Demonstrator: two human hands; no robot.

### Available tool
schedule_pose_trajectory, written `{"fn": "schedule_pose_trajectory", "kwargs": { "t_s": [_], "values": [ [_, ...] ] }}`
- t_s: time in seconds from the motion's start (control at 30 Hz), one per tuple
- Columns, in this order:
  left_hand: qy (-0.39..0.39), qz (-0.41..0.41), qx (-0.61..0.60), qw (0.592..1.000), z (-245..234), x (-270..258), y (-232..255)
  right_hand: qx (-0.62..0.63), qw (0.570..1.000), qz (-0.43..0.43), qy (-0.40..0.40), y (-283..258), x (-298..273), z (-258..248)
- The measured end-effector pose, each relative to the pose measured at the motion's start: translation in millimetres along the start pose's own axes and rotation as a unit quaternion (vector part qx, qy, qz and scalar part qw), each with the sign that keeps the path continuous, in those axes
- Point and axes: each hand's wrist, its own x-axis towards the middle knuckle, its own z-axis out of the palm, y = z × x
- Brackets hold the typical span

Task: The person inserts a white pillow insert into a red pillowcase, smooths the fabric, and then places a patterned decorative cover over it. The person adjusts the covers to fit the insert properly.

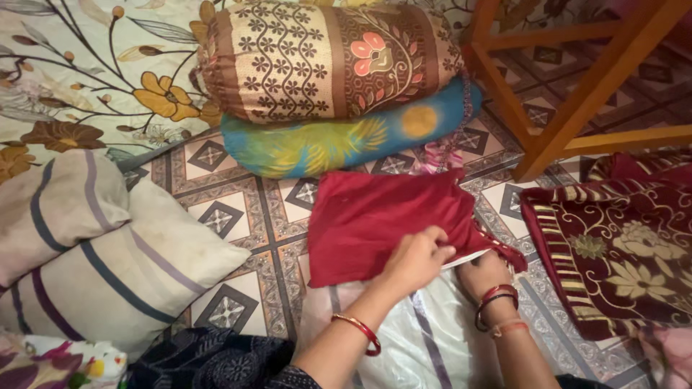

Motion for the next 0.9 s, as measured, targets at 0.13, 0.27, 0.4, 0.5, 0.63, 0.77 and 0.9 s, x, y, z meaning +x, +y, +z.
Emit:
{"fn": "schedule_pose_trajectory", "kwargs": {
  "t_s": [0.13,0.27,0.4,0.5,0.63,0.77,0.9],
  "values": [
    [0.088,0.033,0.015,0.995,-15,53,-8,0.005,0.998,-0.029,0.053,-27,-14,-15],
    [0.128,0.018,0.095,0.987,-22,123,6,-0.046,0.999,-0.018,0.015,-46,-23,-30],
    [0.094,-0.099,0.185,0.973,-12,173,24,-0.075,0.995,-0.037,-0.057,-58,-25,-50],
    [0.032,-0.104,0.269,0.957,-5,202,8,-0.074,0.994,-0.045,-0.064,-67,-33,-65],
    [-0.032,-0.14,0.329,0.933,17,245,-34,-0.069,0.987,-0.025,-0.143,-67,-34,-83],
    [0.143,-0.189,0.186,0.954,23,259,-63,-0.057,0.989,-0.025,-0.131,-53,-17,-76],
    [0.196,-0.047,0.085,0.976,39,226,-50,-0.003,0.995,0.008,-0.096,-40,-4,-64]
  ]
}}
